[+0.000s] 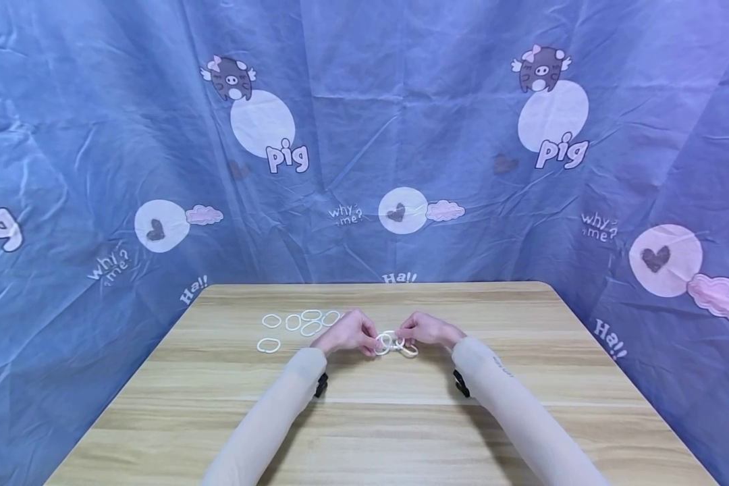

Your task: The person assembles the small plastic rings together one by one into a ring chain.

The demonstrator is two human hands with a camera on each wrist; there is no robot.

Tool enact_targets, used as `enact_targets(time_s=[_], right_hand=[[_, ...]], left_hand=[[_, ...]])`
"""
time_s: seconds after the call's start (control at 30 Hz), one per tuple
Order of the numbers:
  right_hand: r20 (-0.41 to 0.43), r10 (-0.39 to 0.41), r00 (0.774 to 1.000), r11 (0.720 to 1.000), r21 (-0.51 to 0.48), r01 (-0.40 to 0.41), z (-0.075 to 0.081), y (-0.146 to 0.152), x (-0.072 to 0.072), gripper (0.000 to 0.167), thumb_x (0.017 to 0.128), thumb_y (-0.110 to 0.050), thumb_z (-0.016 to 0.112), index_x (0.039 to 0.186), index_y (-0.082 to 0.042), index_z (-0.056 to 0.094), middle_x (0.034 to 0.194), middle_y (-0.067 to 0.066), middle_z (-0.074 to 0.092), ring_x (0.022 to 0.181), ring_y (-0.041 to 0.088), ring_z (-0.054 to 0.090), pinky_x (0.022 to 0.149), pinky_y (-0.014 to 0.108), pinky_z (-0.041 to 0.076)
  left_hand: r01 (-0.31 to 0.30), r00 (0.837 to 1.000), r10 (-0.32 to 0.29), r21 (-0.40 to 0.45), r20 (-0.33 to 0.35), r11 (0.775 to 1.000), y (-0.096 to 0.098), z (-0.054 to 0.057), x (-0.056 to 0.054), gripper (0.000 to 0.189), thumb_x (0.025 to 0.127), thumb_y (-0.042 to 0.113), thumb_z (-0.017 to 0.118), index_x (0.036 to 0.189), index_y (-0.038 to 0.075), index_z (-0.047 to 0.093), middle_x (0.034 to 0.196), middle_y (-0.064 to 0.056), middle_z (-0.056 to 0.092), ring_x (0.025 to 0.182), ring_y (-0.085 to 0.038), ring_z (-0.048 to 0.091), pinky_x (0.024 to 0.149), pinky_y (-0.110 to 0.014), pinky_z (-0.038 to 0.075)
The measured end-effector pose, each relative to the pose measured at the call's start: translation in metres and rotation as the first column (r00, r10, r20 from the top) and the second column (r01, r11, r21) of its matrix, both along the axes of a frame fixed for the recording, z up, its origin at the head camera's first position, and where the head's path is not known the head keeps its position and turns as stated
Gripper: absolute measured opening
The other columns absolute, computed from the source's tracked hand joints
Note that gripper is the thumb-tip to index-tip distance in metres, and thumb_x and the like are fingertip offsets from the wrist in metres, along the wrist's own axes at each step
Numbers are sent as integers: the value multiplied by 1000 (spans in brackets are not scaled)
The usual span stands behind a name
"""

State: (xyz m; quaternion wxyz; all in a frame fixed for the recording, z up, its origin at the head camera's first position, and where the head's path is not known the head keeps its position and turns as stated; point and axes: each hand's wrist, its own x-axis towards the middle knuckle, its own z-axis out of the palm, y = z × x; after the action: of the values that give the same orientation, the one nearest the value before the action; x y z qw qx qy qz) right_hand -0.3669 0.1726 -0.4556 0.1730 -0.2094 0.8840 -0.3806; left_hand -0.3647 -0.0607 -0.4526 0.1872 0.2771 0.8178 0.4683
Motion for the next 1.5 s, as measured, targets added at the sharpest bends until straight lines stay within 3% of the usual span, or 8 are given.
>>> enact_targets(time_s=[0.27, 0.53, 0.77, 0.93, 1.3, 1.5], right_hand=[[64, -69, 996, 997, -10, 70, 1, -5, 1, 28, 100, -21, 54, 89, -5, 74, 66, -3, 58, 62, 11, 45, 62, 24, 38], [96, -122, 988, 991, -36, 126, 0, -9, 1, 29, 100, -20, 53, 84, -5, 73, 61, -4, 55, 59, 11, 41, 58, 23, 33], [162, -144, 976, 984, -81, 158, 2, -10, 4, 28, 100, -18, 51, 86, -4, 70, 65, -2, 53, 61, 13, 40, 66, 27, 37], [185, -172, 968, 975, -109, 194, 3, -11, 5, 27, 100, -19, 51, 87, -3, 68, 67, -2, 52, 62, 12, 39, 66, 27, 36], [199, -169, 965, 977, -98, 191, 6, -13, 8, 31, 101, -21, 50, 89, -2, 70, 67, -2, 56, 66, 13, 46, 72, 28, 39], [188, -161, 969, 979, -97, 181, 2, -11, 7, 30, 102, -24, 48, 91, -6, 70, 73, 0, 58, 72, 14, 48, 77, 29, 39]], left_hand=[[-29, 999, 29, -6, 22, 1000, 4, 1, 1, 5, 80, -3, 76, 78, -4, 71, 75, -13, 73, 60, -18, 71, 62, -31, 61], [-70, 997, 69, -21, -16, 997, 5, 0, 2, 10, 80, -1, 76, 74, -2, 69, 74, -9, 70, 60, -18, 71, 61, -30, 61], [-111, 993, 110, -11, -30, 994, 5, 0, 4, 11, 80, -4, 76, 72, -2, 68, 71, -10, 70, 60, -19, 71, 59, -28, 60], [-114, 990, 111, -31, -82, 993, 7, 1, 4, 13, 80, -2, 76, 71, 0, 68, 71, -8, 69, 60, -17, 71, 59, -27, 60], [-94, 985, 83, -70, -150, 993, 15, 1, 4, 16, 80, 3, 78, 69, 2, 68, 68, -5, 69, 58, -13, 70, 57, -26, 59], [-112, 989, 107, -44, -102, 993, 11, 1, 3, 16, 80, 3, 79, 70, 1, 66, 70, -8, 70, 59, -16, 71, 59, -28, 60]])
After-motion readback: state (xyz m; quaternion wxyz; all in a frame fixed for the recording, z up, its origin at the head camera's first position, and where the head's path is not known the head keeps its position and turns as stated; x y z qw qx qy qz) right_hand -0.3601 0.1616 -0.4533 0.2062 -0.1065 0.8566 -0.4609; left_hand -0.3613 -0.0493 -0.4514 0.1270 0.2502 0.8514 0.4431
